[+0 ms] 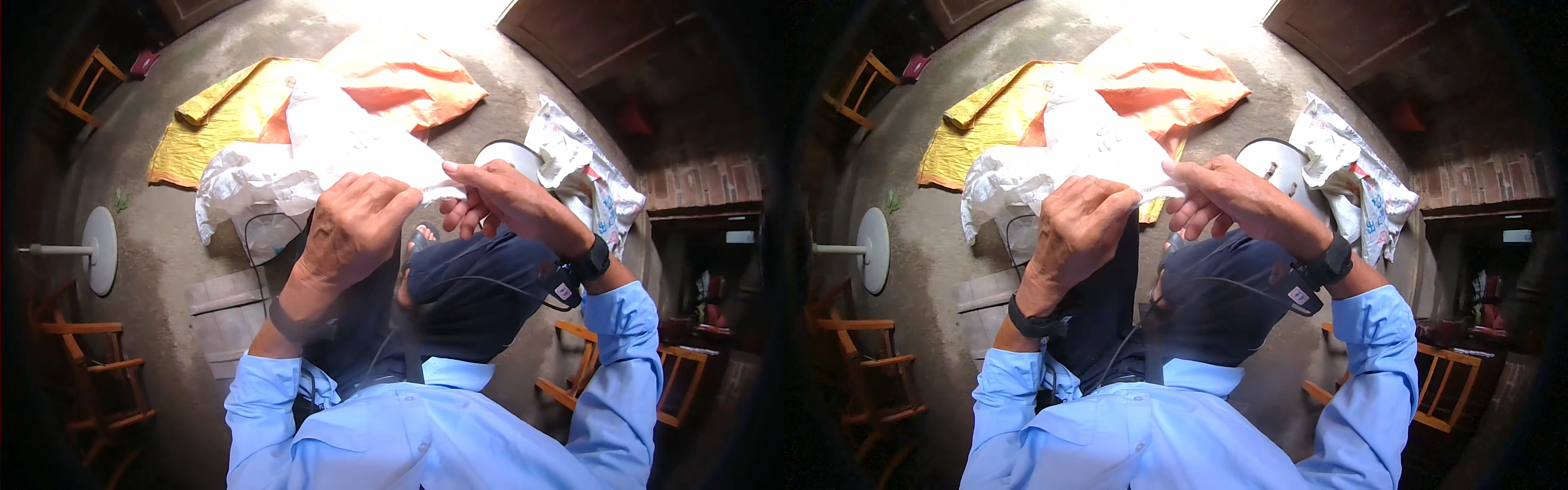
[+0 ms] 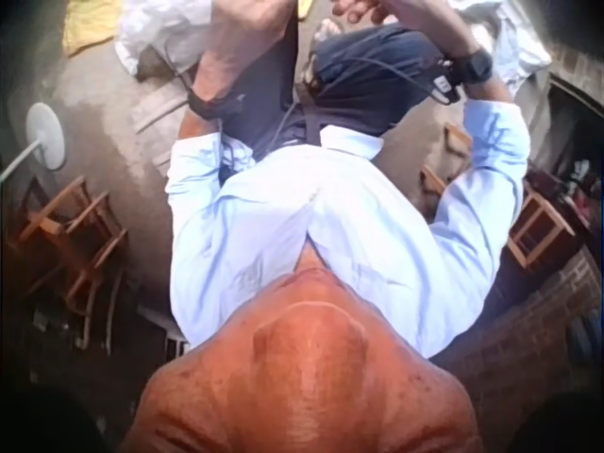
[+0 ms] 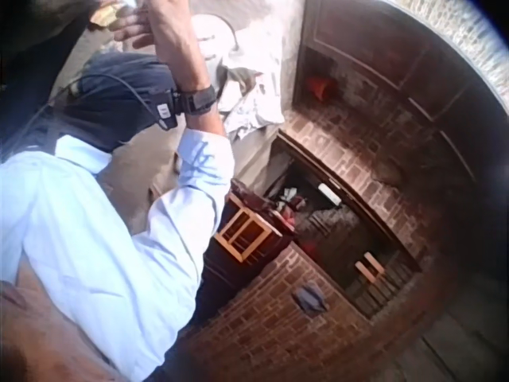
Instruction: The recorder is sewing two large plastic/woven bags together using a needle and thread, then cuts the thread with scissors and spreads the bags on the floor.
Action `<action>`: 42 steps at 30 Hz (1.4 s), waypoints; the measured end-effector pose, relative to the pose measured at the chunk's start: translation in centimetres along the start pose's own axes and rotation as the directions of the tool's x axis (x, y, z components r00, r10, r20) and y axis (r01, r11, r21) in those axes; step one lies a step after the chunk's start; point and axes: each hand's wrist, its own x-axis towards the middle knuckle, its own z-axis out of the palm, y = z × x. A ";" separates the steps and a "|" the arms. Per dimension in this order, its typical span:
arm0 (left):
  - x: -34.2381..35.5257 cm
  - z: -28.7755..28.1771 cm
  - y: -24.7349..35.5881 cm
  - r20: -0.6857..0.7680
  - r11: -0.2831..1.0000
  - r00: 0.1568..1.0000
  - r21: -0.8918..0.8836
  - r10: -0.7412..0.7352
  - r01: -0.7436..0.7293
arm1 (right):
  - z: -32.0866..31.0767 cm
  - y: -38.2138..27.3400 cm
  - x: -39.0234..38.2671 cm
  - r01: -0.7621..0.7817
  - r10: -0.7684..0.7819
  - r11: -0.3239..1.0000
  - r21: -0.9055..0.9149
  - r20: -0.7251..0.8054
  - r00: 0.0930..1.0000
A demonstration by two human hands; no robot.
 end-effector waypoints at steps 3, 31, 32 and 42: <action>0.1 0.4 0.0 0.013 0.999 0.999 0.006 0.037 -0.037 | -0.3 0.3 -0.4 -0.004 0.003 0.999 -0.050 -0.019 1.000; 2.2 -1.9 -13.0 0.182 0.896 0.921 -0.229 -0.345 0.381 | -14.4 -14.7 5.3 0.600 -0.632 0.765 -0.234 -0.456 0.627; 3.4 -2.0 -12.9 0.263 0.915 0.911 -0.170 -0.316 0.367 | -15.7 -16.3 5.5 0.687 -0.668 0.707 -0.168 -0.479 0.570; 13.8 1.0 -2.6 0.478 0.907 0.794 -0.365 0.376 -0.210 | -18.0 -23.3 -6.8 0.679 -0.907 -0.295 -0.672 0.420 0.021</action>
